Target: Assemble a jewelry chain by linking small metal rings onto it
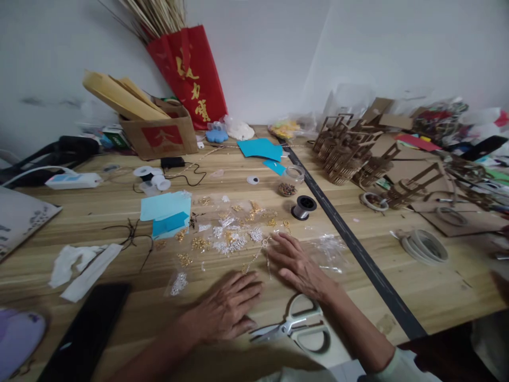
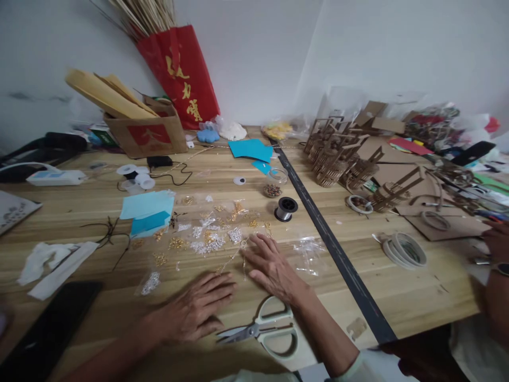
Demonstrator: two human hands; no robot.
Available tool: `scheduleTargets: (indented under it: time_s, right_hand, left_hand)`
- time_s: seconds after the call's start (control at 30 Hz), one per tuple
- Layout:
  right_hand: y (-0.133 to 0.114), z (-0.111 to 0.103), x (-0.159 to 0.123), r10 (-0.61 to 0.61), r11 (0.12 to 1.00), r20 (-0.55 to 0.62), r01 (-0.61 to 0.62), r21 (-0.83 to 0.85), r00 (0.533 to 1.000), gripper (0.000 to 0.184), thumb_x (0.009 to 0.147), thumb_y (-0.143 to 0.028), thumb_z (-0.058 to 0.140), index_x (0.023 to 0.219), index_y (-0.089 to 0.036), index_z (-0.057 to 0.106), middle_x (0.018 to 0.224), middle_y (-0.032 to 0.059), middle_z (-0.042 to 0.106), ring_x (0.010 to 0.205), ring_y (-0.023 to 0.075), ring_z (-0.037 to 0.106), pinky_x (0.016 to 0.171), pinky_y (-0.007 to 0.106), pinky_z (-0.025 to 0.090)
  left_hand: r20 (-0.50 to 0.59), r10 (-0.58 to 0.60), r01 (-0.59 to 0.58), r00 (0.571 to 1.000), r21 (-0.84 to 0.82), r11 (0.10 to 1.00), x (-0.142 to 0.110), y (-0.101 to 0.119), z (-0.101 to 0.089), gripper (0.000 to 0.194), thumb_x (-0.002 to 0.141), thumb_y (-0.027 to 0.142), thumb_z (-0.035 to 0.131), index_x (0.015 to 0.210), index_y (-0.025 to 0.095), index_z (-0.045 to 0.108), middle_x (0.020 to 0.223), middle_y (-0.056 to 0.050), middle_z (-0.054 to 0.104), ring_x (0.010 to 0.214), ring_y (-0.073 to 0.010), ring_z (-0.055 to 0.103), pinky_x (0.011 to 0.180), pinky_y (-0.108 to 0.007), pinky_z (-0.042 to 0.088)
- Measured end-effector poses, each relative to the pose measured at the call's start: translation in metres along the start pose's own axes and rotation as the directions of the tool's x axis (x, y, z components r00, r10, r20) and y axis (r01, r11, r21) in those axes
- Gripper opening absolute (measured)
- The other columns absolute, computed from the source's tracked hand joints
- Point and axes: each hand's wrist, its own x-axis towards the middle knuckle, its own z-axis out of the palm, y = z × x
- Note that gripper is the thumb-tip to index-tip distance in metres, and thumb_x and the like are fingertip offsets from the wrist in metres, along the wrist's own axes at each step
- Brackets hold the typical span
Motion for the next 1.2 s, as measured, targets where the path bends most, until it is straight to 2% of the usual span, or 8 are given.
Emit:
scheduleTargets:
  time_s: [0.2, 0.43, 0.63, 0.83, 1.03, 1.2]
  right_hand:
    - [-0.01, -0.007, 0.001, -0.039, 0.999, 0.052, 0.037, 0.039, 0.998, 0.056, 0.098, -0.056, 0.03, 0.131, -0.022, 0.059, 0.15, 0.0106, 0.037, 0.141, 0.0316, 0.021, 0.113, 0.055, 0.027]
    - [0.001, -0.009, -0.002, 0.019, 1.0, 0.02, -0.019, 0.006, 1.0, 0.056, 0.098, -0.056, 0.029, 0.131, -0.021, 0.058, 0.15, 0.0109, 0.037, 0.141, 0.0321, 0.021, 0.112, 0.057, 0.026]
    - [0.005, -0.01, -0.004, 0.029, 0.994, 0.019, -0.027, -0.11, 0.999, 0.042, 0.095, -0.045, 0.047, 0.13, -0.025, 0.059, 0.148, 0.0093, 0.042, 0.14, 0.0324, 0.026, 0.109, 0.057, 0.032]
    - [-0.005, -0.013, -0.004, 0.047, 0.983, 0.064, -0.035, -0.179, 0.997, 0.04, 0.093, -0.046, 0.053, 0.126, -0.025, 0.062, 0.149, 0.0097, 0.04, 0.14, 0.033, 0.027, 0.108, 0.058, 0.031]
    - [-0.008, -0.009, -0.005, 0.064, 0.974, 0.084, -0.044, -0.222, 0.994, 0.047, 0.093, -0.048, 0.052, 0.132, -0.023, 0.056, 0.147, 0.011, 0.044, 0.14, 0.0322, 0.026, 0.11, 0.057, 0.03]
    - [-0.006, -0.002, -0.008, 0.103, 0.97, 0.062, -0.087, -0.225, 0.993, 0.056, 0.093, -0.049, 0.052, 0.142, -0.022, 0.045, 0.149, 0.012, 0.041, 0.142, 0.0321, 0.024, 0.111, 0.058, 0.028]
  left_hand:
    - [-0.059, 0.017, -0.019, 0.998, -0.024, 1.0, 0.002, 0.0, -0.007, 0.04, 0.094, 0.04, 0.05, 0.127, 0.017, 0.057, 0.133, -0.008, 0.061, 0.136, -0.0266, 0.039, 0.113, -0.042, 0.028]
    - [-0.032, 0.036, -0.035, 0.999, 0.035, 0.999, 0.003, 0.002, -0.01, 0.038, 0.094, 0.042, 0.051, 0.123, 0.02, 0.059, 0.136, -0.006, 0.058, 0.135, -0.0271, 0.04, 0.112, -0.041, 0.029]
    - [-0.024, 0.007, -0.005, 1.0, 0.085, 0.996, -0.002, -0.003, 0.0, 0.043, 0.093, 0.041, 0.052, 0.13, 0.018, 0.054, 0.142, -0.007, 0.052, 0.138, -0.0291, 0.036, 0.111, -0.045, 0.031]
    - [-0.007, -0.067, 0.067, 0.998, 0.159, 0.985, -0.003, -0.007, 0.002, 0.051, 0.091, 0.041, 0.057, 0.135, 0.016, 0.049, 0.148, -0.009, 0.044, 0.141, -0.0316, 0.03, 0.112, -0.047, 0.03]
    - [-0.038, -0.135, 0.139, 0.99, 0.13, 0.982, 0.001, -0.006, 0.004, 0.056, 0.09, 0.044, 0.057, 0.138, 0.017, 0.045, 0.154, -0.01, 0.034, 0.145, -0.0301, 0.021, 0.115, -0.048, 0.025]
    - [-0.029, -0.165, 0.167, 0.986, 0.126, 0.978, 0.002, -0.005, 0.004, 0.061, 0.09, 0.043, 0.057, 0.141, 0.015, 0.04, 0.154, -0.012, 0.032, 0.145, -0.0301, 0.018, 0.116, -0.047, 0.024]
